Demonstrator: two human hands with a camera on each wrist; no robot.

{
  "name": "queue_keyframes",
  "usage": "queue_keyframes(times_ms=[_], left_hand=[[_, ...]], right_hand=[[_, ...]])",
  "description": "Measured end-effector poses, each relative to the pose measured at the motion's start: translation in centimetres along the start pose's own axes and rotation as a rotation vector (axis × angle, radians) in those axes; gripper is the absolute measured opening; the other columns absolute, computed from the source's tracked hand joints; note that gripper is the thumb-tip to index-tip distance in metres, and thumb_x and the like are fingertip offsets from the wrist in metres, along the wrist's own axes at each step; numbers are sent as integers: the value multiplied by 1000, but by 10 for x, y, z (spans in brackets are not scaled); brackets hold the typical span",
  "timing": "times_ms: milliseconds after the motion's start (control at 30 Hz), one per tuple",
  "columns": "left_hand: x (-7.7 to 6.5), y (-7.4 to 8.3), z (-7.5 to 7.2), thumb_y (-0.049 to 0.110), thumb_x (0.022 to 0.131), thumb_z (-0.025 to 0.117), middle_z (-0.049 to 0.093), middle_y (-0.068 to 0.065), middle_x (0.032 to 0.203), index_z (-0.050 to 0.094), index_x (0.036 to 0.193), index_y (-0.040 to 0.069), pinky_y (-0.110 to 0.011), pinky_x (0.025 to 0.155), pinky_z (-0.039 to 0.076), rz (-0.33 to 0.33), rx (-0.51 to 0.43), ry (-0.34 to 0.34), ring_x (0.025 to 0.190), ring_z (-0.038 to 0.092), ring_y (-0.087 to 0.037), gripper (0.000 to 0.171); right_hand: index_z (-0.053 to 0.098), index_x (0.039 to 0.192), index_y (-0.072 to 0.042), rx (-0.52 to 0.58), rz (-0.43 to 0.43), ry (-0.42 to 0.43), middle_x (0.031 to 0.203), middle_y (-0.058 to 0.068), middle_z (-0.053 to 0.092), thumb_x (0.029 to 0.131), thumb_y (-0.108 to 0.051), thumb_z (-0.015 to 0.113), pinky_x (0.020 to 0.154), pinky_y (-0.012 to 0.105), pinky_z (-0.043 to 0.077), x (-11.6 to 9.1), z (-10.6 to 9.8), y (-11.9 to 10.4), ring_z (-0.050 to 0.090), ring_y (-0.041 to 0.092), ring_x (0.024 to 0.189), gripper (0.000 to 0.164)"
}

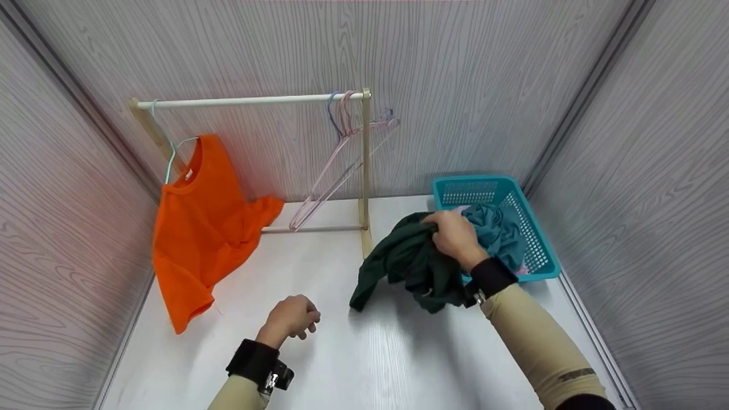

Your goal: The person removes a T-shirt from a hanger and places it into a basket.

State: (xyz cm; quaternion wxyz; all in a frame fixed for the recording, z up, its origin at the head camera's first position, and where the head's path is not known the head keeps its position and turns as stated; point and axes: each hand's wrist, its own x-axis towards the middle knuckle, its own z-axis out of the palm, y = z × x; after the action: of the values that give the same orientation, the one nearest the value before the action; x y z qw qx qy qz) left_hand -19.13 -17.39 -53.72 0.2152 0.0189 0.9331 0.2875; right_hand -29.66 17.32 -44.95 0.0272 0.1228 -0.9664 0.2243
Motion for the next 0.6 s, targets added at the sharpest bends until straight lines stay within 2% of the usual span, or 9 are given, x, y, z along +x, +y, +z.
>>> queue_keyframes(times_ms=[133,367,467,600], left_hand=[[1,0,-1,16,93,60,70,-2,69,72,93,6,-25,49,45,-14,-7,1,53,64,-13,16],[2,-2,2,15,92,60,70,-2,69,73,95,5,-25,49,46,-7,-24,3,53,63,-13,17],[0,-4,4,16,92,60,70,-2,69,73,92,6,-25,49,46,-6,-22,8,52,63,-12,17],[-4,-8,5,16,93,60,70,-2,68,73,91,6,-24,49,45,-21,-33,18,52,62,-12,17]], right_hand=[[73,113,-12,-41,12,16,119,12,69,85,6,50,90,51,52,14,-39,5,64,33,109,41],[70,118,-6,-50,80,129,119,23,67,86,4,43,81,52,53,23,-116,29,65,41,98,43],[68,120,-4,-61,125,156,122,26,64,86,2,42,87,57,50,25,-148,41,62,46,102,43],[65,124,-3,-95,172,188,125,28,61,87,0,40,93,61,45,30,-177,55,56,51,109,44]])
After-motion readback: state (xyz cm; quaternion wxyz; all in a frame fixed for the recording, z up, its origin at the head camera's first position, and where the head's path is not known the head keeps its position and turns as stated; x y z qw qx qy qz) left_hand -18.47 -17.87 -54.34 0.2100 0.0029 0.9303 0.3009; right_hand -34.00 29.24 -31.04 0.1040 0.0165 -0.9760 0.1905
